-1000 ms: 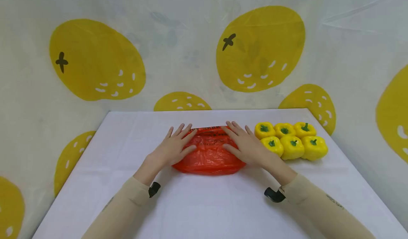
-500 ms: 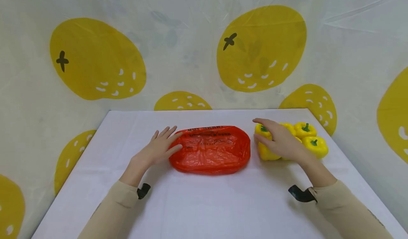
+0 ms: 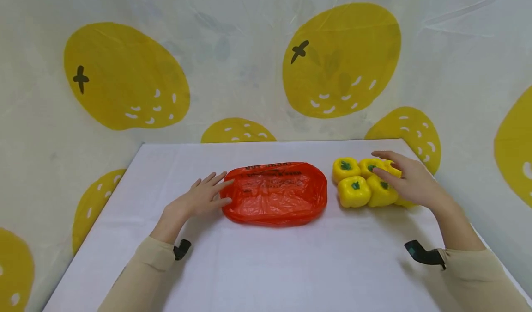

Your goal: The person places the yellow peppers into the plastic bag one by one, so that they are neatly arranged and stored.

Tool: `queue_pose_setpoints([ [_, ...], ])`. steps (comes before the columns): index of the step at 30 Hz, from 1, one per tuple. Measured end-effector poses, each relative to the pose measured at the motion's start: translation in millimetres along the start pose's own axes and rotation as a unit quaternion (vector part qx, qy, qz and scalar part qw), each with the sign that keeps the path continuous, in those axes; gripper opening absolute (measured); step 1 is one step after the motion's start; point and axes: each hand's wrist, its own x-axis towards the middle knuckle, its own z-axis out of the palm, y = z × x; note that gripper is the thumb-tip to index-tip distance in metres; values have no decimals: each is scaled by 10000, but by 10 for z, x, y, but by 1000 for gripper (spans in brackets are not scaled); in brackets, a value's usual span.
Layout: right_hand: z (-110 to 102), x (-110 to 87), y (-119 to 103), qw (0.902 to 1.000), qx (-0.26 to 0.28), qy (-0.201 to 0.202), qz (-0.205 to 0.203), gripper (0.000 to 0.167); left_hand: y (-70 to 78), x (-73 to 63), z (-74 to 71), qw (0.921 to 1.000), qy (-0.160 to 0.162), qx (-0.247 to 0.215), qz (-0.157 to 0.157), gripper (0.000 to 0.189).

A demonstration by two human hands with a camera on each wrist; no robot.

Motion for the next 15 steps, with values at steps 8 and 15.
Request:
queue_pose_setpoints([
  [8, -134, -209, 255, 9994, 77, 209, 250, 49, -25, 13, 28, 9996, -252, -91, 31, 74],
  [15, -203, -368, 473, 9980, -15, 568, 290, 39, -23, 9, 46, 9989, -437, -113, 92, 79],
])
